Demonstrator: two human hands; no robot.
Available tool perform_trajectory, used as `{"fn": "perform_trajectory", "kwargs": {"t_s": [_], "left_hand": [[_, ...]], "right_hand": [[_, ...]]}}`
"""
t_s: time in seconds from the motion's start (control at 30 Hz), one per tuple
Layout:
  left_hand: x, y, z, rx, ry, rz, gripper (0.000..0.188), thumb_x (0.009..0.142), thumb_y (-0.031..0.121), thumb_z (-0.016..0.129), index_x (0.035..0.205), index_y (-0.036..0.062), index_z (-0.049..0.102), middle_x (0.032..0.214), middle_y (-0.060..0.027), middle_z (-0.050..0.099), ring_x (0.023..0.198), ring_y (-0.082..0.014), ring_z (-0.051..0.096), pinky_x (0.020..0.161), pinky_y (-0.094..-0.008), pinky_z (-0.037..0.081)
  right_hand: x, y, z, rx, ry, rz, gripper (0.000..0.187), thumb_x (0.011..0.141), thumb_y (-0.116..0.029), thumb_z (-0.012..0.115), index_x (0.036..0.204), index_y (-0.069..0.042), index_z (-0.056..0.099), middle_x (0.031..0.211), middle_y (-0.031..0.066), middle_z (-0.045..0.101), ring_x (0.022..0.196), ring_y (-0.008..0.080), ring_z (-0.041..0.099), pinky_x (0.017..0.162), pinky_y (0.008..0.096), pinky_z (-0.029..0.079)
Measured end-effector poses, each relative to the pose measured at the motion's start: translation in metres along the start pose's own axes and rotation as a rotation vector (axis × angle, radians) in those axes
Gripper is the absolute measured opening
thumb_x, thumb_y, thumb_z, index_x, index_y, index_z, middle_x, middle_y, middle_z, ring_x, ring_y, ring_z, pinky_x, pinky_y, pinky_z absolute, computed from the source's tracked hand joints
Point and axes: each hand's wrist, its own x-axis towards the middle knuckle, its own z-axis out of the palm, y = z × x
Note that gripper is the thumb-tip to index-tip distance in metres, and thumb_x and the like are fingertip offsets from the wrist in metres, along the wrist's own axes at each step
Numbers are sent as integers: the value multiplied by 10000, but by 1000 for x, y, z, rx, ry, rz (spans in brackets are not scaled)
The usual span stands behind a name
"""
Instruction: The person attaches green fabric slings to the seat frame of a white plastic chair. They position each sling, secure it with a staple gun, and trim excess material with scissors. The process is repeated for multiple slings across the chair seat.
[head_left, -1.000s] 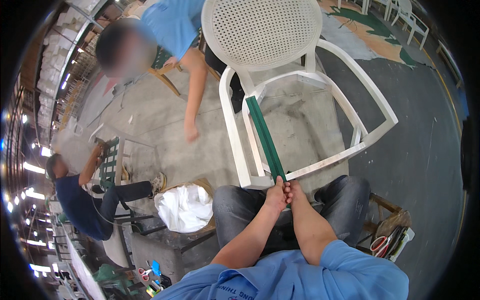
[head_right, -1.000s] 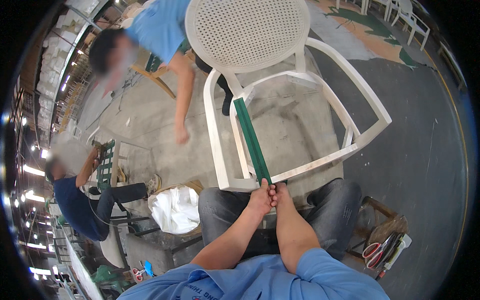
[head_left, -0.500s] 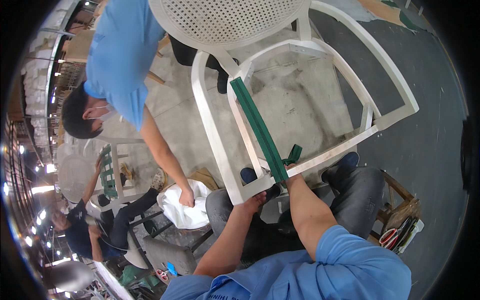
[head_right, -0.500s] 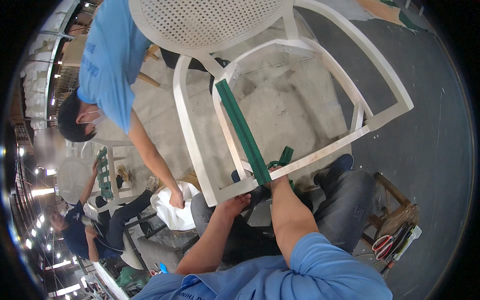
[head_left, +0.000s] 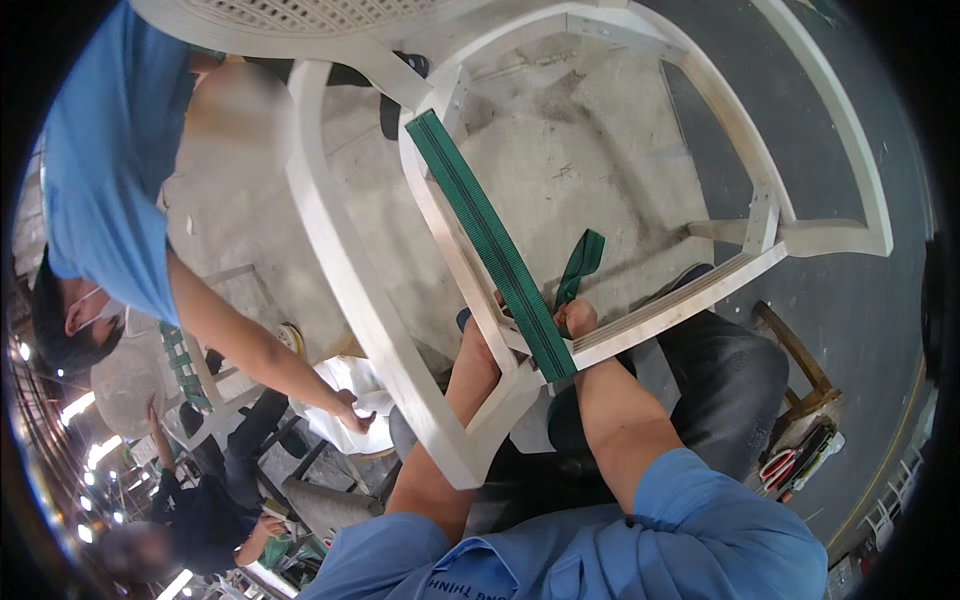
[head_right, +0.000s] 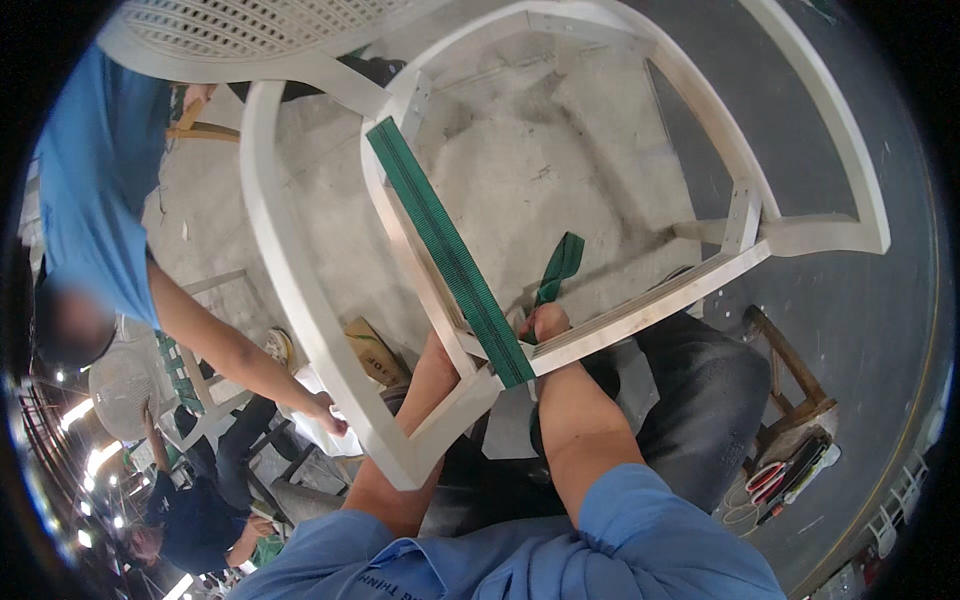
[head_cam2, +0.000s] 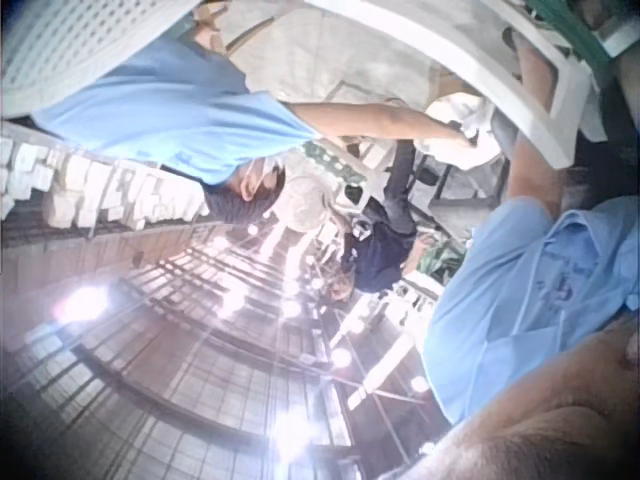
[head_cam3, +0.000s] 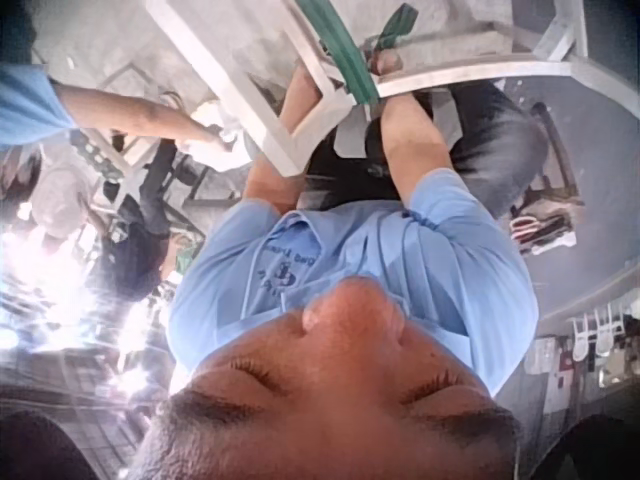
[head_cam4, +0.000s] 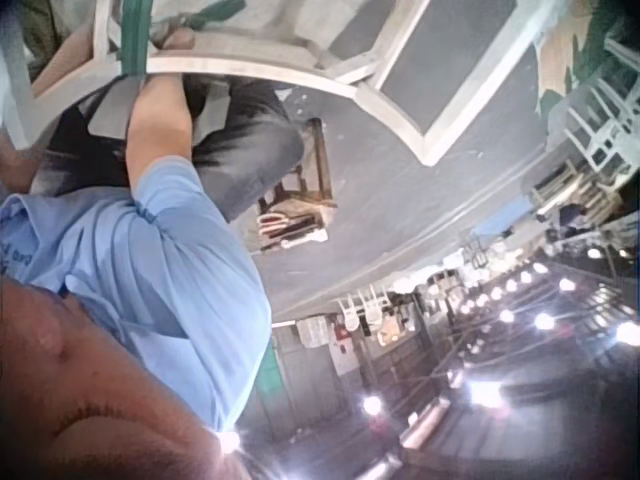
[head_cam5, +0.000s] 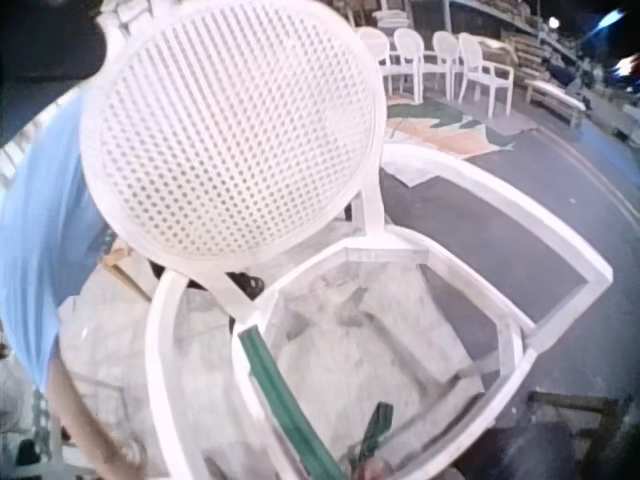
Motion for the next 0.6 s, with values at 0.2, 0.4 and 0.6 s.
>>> {"fn": "perform_trajectory", "kwargs": {"t_s": [0.2, 0.4, 0.6], "left_hand": [[2, 6, 6, -132, 48, -122, 310, 1019, 262, 555, 1135, 4, 682, 908, -197, 701, 898, -384, 706, 841, -508, 595], [19, 7, 12, -107, -6, -156, 322, 1022, 274, 565, 1150, -2, 672, 936, -208, 703, 918, -383, 707, 871, -505, 594], [43, 1, -2, 3, -158, -194, 322, 1020, 281, 591, 1163, 1, 660, 983, -198, 709, 941, -362, 709, 902, -480, 587]], "right_hand": [[42, 8, -9, -91, 9, 8, 340, 956, -208, 504, 715, 15, 594, 553, 133, 512, 492, 340, 542, 484, 500, 463], [35, -4, 7, -280, -12, -50, 316, 980, -171, 471, 754, 11, 596, 612, 159, 552, 531, 333, 560, 493, 500, 456], [1, -39, 49, -656, -130, -190, 309, 1059, -155, 379, 819, -33, 531, 580, 114, 467, 425, 273, 473, 416, 449, 409]]}}
